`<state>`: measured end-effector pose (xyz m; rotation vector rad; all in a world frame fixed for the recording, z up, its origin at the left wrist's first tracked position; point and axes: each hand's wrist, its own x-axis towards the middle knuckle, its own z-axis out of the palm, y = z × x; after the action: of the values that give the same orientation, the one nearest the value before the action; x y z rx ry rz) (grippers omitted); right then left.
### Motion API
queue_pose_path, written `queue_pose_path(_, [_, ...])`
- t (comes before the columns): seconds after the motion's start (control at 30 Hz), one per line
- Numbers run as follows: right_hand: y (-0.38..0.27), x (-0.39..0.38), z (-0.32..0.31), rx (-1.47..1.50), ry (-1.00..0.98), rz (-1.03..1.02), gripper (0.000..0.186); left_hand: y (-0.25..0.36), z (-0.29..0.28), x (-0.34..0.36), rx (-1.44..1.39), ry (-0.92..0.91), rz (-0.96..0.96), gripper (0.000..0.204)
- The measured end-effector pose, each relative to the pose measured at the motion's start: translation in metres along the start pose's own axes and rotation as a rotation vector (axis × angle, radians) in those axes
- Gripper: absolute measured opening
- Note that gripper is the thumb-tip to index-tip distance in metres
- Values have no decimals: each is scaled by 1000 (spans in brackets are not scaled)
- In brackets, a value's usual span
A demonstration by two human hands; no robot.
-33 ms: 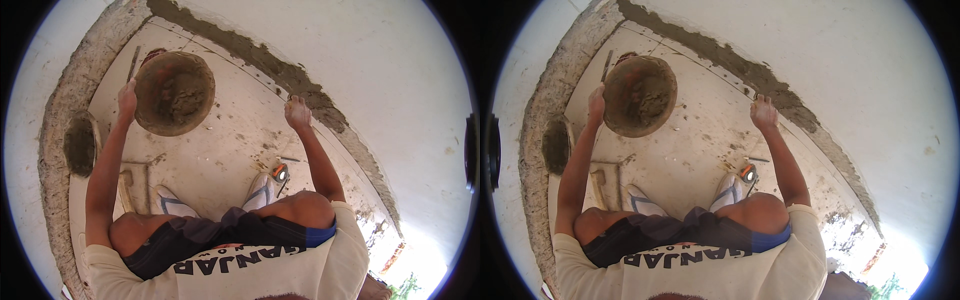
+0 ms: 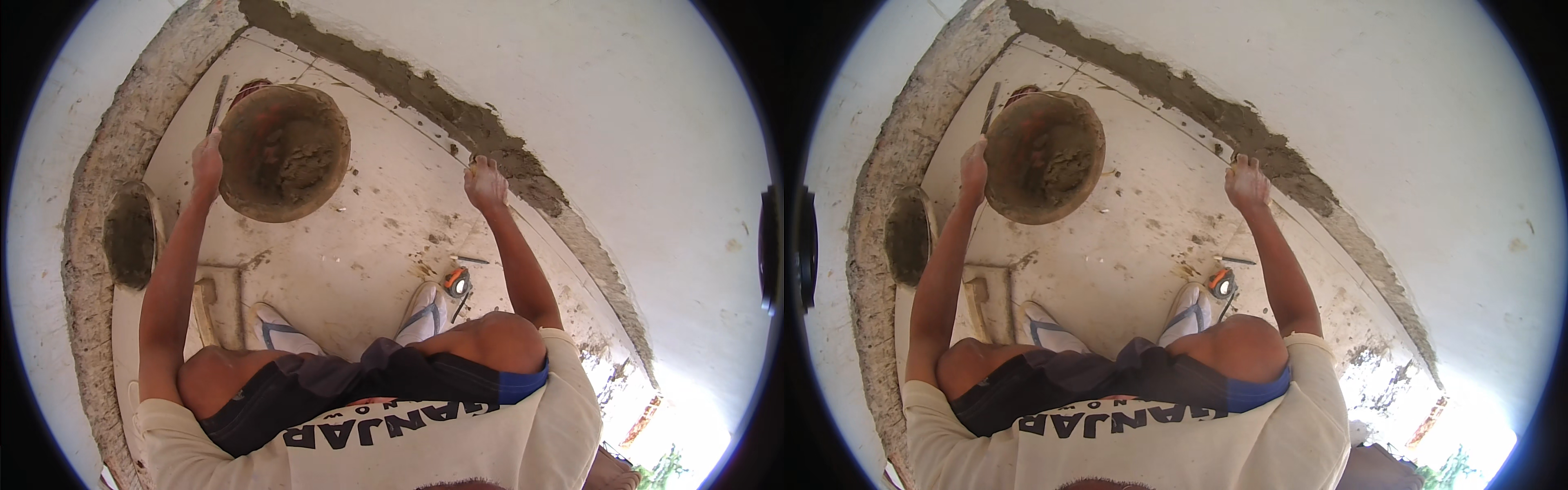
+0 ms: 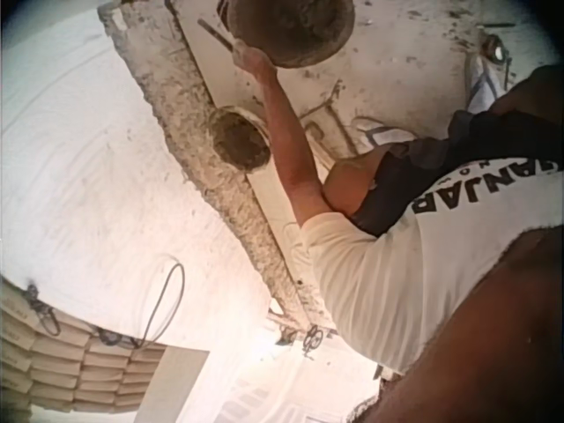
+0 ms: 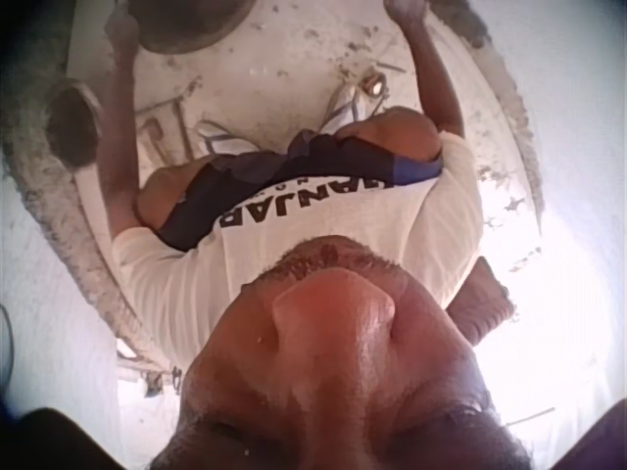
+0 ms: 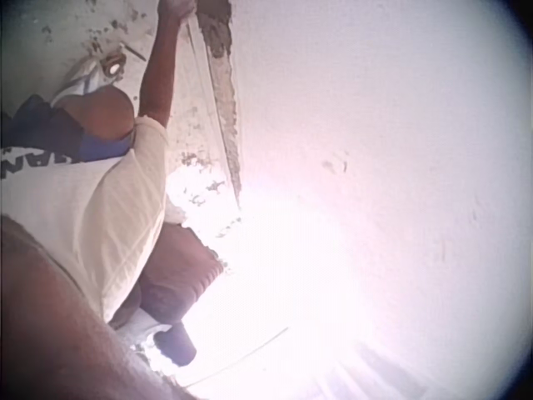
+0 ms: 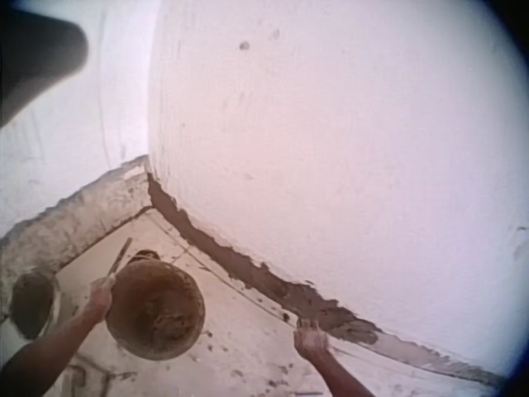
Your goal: The person applies plaster to a wall base using a trowel, taking plaster from a bucket and spreading it along the lower edge of the wall.
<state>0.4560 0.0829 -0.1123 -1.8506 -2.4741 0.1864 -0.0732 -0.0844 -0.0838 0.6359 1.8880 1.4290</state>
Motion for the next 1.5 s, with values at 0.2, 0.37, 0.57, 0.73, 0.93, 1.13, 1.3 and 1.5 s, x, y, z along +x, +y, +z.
queue_pose_path(0.2, [-4,-3,-19,-10,100,60,36,-7,-7,4,94,13,43,45])
queue_pose_path(0.37, [-3,-17,-30,31,269,36,33,0,-1,0,58,22,31,45])
queue_pose_path(0.57, [-21,-10,-40,27,223,-29,35,2,-2,-2,30,33,4,44])
queue_pose_path(0.73, [-40,12,-20,9,69,-66,37,2,-1,-2,38,50,9,43])
queue_pose_path(0.93, [-59,43,-2,-30,-29,-97,34,8,3,-6,123,79,16,43])
queue_pose_path(1.13, [-86,64,-21,-12,50,-102,34,-3,-3,0,122,63,30,47])
queue_pose_path(1.3, [-105,51,-39,87,145,-78,38,16,5,-16,164,87,8,46])
queue_pose_path(1.5, [-110,62,-14,10,-41,-122,40,3,0,-5,36,55,20,44])
